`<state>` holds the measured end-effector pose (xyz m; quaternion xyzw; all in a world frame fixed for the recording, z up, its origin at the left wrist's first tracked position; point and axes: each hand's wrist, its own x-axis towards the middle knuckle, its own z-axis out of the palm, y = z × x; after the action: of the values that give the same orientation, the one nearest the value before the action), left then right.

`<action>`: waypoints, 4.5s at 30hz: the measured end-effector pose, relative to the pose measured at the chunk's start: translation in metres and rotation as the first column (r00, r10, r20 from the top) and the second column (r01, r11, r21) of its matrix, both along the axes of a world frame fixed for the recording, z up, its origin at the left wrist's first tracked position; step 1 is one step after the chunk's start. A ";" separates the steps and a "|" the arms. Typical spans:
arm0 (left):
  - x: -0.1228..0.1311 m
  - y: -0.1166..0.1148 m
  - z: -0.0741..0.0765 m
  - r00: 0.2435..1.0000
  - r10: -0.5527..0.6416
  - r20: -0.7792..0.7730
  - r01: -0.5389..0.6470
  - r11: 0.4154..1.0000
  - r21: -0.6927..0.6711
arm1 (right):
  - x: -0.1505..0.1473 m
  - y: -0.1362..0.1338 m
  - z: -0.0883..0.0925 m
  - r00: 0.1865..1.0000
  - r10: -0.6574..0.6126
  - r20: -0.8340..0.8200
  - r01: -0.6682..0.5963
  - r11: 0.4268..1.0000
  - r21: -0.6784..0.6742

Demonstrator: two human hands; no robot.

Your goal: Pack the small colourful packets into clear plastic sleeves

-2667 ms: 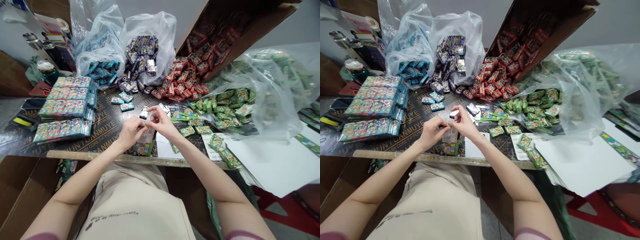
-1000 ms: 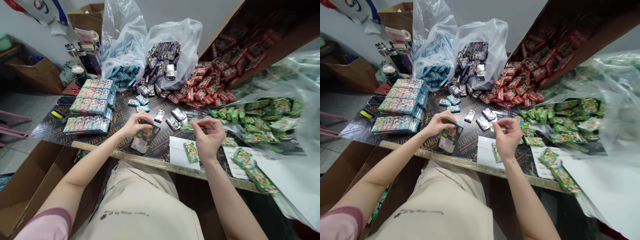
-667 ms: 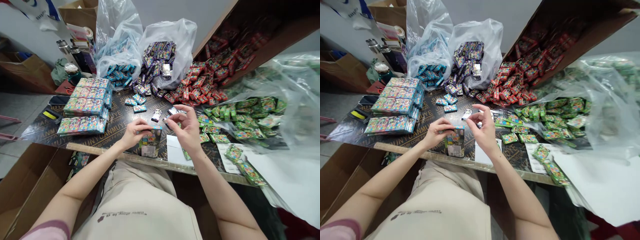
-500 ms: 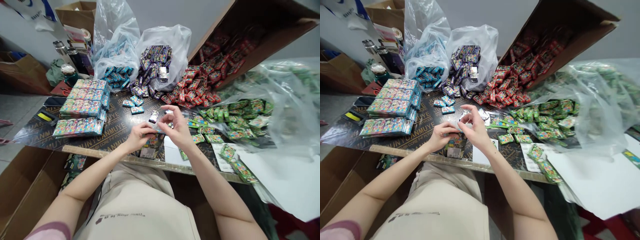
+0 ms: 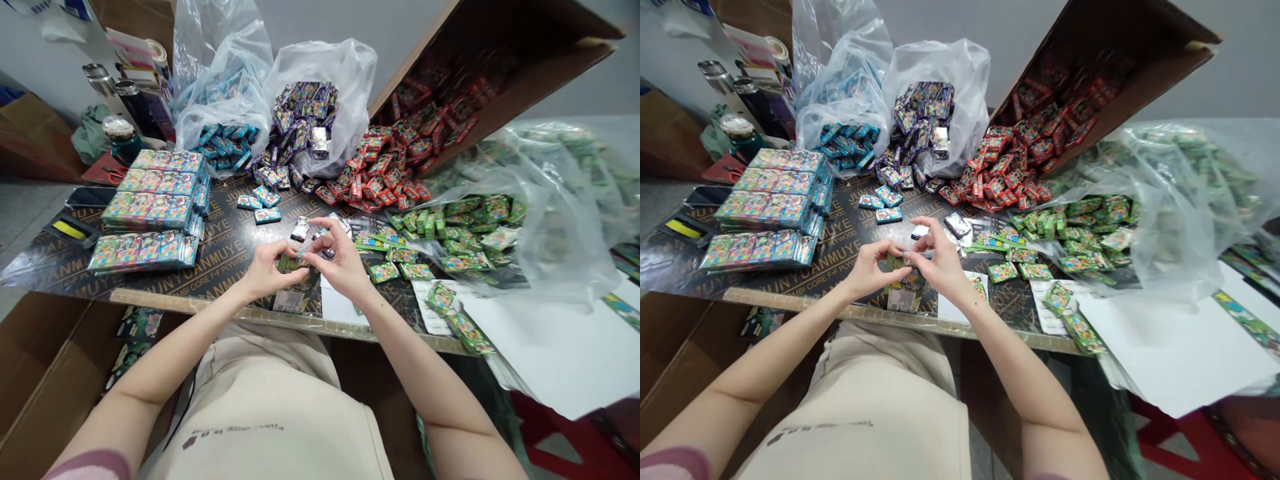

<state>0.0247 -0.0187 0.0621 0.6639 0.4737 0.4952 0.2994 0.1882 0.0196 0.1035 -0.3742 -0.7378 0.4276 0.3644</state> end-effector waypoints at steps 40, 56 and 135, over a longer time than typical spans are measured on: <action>-0.215 -0.089 -0.046 0.500 0.621 -0.604 -0.288 0.777 0.560 | 0.109 0.098 -0.126 0.439 -0.547 0.713 0.223 0.835 0.503; -0.124 -0.049 -0.045 0.660 0.384 -0.646 -0.047 0.879 0.474 | 0.168 0.123 -0.138 0.409 -0.620 0.669 -0.099 0.699 0.708; -0.072 -0.038 -0.065 0.716 -0.012 -0.698 0.089 0.993 0.074 | 0.142 0.128 -0.121 0.371 -0.246 0.895 -0.357 0.853 0.382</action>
<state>-0.0469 -0.0564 -0.0032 0.8285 0.5071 0.2242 0.0783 0.3298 0.1475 -0.0175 -0.4081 -0.9100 -0.0602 -0.0419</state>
